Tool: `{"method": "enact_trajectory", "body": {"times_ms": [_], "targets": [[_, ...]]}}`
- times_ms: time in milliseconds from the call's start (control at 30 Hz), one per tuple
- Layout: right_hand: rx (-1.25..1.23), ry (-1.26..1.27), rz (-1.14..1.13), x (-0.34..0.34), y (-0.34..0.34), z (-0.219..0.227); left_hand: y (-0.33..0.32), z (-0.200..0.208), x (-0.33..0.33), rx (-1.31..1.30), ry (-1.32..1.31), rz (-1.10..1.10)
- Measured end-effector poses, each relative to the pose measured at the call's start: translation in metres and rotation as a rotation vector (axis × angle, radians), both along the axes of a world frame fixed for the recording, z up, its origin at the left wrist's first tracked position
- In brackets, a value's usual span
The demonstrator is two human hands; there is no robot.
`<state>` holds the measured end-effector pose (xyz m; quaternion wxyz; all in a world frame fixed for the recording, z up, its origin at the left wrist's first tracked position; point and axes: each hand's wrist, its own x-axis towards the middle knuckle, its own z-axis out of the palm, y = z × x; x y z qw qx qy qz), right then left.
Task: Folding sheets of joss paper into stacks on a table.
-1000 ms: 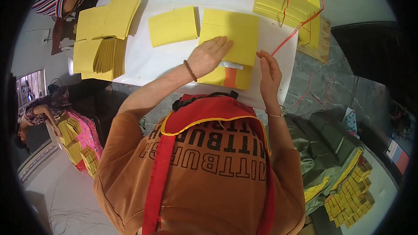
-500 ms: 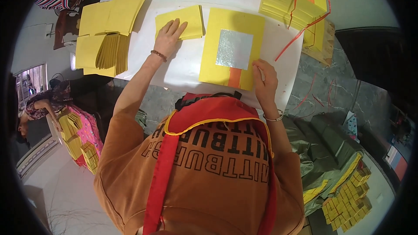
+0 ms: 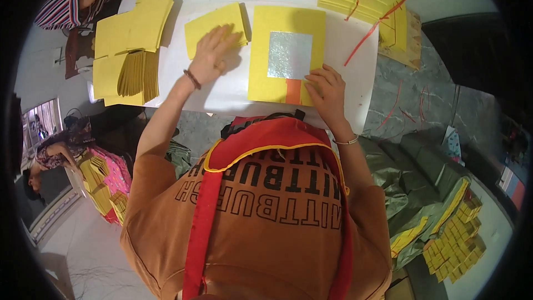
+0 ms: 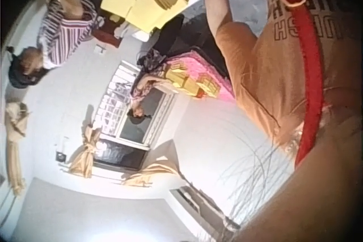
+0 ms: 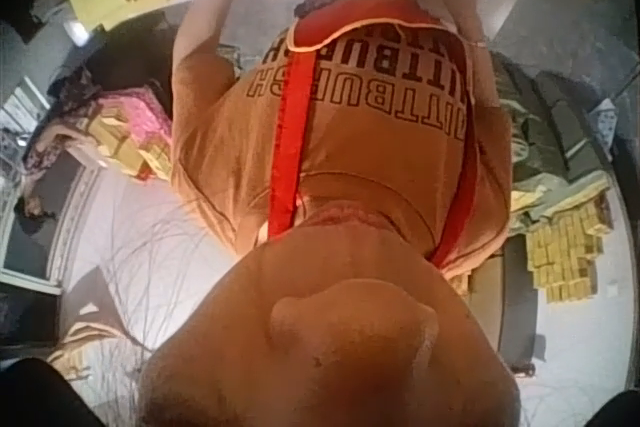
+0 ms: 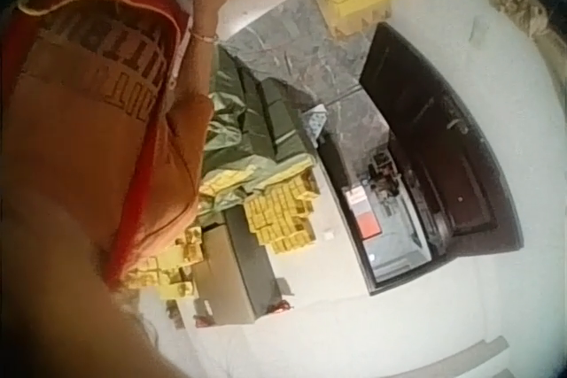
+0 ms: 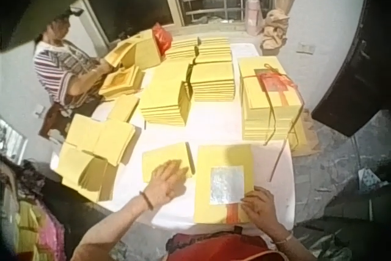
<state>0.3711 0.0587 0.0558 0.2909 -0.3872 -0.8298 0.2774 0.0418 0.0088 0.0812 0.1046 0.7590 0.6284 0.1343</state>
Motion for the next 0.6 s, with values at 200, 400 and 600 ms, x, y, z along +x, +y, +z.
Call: {"method": "enact_trajectory", "body": {"times_ms": [200, 400, 600], "targets": [[-0.009, -0.029, 0.001, 0.001, 0.003, 0.003, -0.035, 0.016, 0.088, 0.087, 0.152, -0.384], [-0.418, 0.243, -0.031, 0.004, 0.003, 0.001, -0.031, 0.012, 0.083, 0.112, -0.304, -0.351], [-0.588, 0.371, -0.101, 0.000, 0.005, 0.002, -0.020, 0.013, 0.081, -0.046, -0.487, -0.130]]}}
